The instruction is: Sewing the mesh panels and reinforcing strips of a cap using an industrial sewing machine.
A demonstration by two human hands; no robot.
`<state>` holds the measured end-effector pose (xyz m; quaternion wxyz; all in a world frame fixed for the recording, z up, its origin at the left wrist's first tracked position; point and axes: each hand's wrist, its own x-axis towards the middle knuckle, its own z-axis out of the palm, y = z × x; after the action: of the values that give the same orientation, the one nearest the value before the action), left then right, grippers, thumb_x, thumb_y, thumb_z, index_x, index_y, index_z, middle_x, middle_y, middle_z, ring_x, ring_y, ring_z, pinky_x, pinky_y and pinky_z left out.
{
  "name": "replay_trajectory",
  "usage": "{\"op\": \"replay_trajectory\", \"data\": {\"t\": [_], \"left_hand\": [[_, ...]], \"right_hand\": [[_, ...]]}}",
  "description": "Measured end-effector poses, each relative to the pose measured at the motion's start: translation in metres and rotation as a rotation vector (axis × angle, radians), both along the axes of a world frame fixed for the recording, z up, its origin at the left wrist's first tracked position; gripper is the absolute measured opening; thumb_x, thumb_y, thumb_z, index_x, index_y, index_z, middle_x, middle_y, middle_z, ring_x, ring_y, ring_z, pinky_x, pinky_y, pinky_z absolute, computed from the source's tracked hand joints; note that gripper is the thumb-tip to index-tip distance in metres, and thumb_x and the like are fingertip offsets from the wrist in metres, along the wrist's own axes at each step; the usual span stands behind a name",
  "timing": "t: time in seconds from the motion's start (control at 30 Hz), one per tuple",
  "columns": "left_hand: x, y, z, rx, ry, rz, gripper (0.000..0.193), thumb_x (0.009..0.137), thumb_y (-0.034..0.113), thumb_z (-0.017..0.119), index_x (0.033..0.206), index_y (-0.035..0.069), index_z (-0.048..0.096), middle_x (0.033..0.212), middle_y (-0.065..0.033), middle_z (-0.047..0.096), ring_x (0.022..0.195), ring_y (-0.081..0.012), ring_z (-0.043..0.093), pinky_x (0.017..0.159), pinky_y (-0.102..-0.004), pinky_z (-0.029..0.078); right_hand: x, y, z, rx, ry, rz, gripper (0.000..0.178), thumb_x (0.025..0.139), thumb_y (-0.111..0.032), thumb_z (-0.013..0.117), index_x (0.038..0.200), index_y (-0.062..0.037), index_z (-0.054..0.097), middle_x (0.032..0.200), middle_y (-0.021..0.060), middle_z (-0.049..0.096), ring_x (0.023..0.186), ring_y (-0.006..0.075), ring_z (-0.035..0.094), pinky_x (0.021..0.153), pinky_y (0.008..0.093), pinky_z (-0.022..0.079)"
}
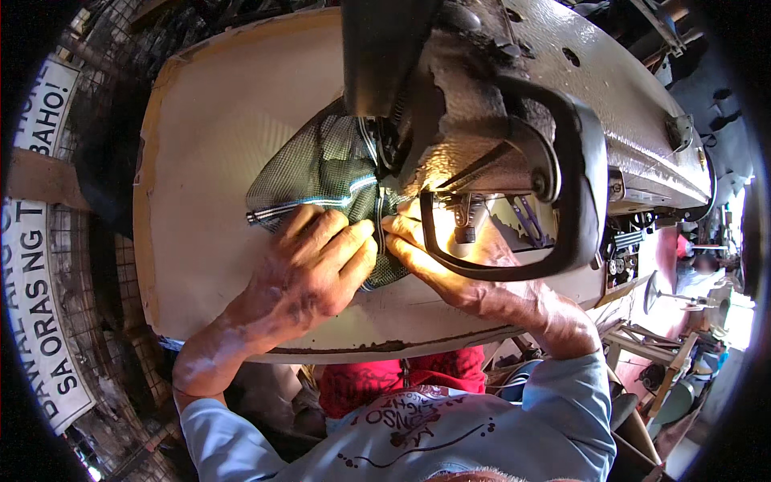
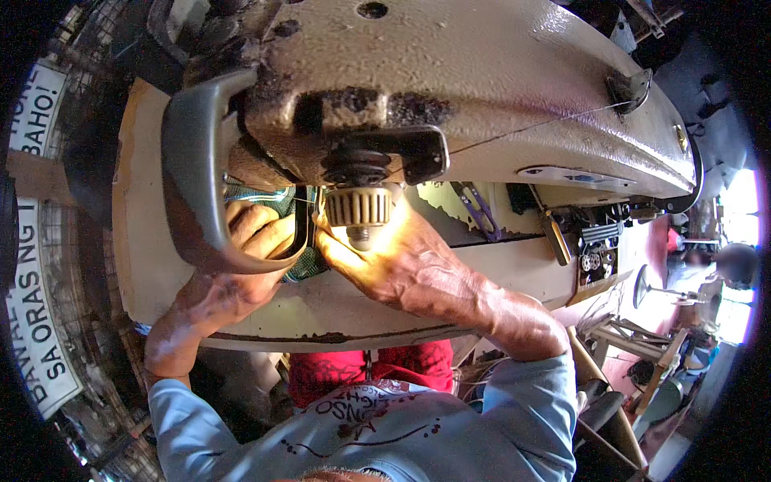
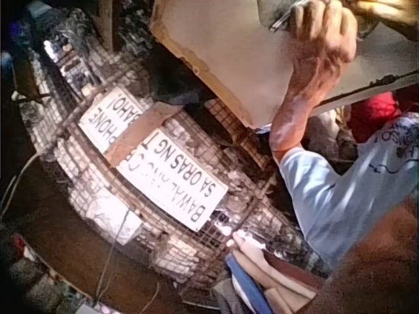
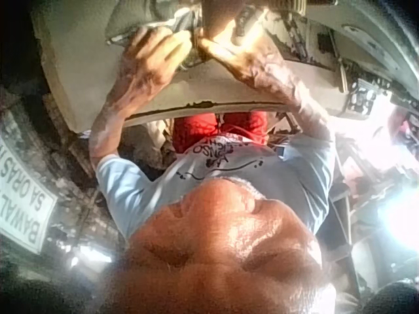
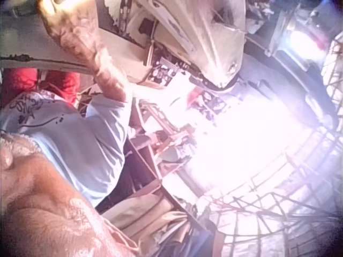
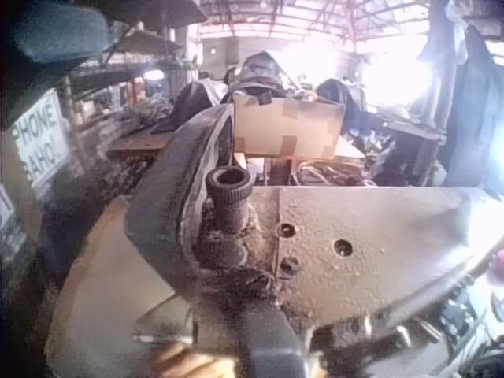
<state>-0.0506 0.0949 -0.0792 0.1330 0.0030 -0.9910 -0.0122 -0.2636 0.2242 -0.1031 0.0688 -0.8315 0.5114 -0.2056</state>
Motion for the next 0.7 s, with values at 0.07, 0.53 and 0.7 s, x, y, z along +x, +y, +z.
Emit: {"op": "replay_trajectory", "data": {"t": [0.07, 0.53, 0.7], "left_hand": [[0.001, 0.000, 0.001, 0.037, 0.004, -0.010, 0.028, 0.069, 0.010, 0.070, 0.095, -0.001, 0.069, 0.106, -0.0134, 0.067, 0.092, -0.0231, 0.060, 0.082, -0.0400, 0.052], [-0.003, -0.010, -0.015, 0.083, 0.069, 0.011, 0.027, 0.075, 0.011, 0.068, 0.100, 0.001, 0.068, 0.106, -0.0098, 0.067, 0.095, -0.0238, 0.062, 0.080, -0.0368, 0.052], [-0.005, -0.015, -0.009, 0.064, 0.095, -0.015, 0.022, 0.075, 0.013, 0.068, 0.095, 0.004, 0.067, 0.102, -0.0074, 0.068, 0.091, -0.0223, 0.062, 0.077, -0.0356, 0.052]], "right_hand": [[0.004, 0.001, 0.003, 0.053, -0.091, -0.026, 0.027, 0.083, -0.001, 0.067, 0.110, -0.0004, 0.066, 0.119, 0.0189, 0.067, 0.110, 0.0378, 0.064, 0.092, 0.0506, 0.051], [0.002, -0.006, -0.007, -0.117, 0.041, -0.087, 0.020, 0.084, -0.012, 0.062, 0.103, -0.0079, 0.060, 0.074, 0.0077, 0.057, 0.069, 0.0273, 0.061, 0.063, 0.0412, 0.051], [0.002, -0.010, 0.000, -0.153, 0.104, -0.070, 0.019, 0.084, -0.012, 0.062, 0.103, -0.0101, 0.062, 0.078, 0.0052, 0.059, 0.070, 0.0244, 0.063, 0.062, 0.0391, 0.052]]}}
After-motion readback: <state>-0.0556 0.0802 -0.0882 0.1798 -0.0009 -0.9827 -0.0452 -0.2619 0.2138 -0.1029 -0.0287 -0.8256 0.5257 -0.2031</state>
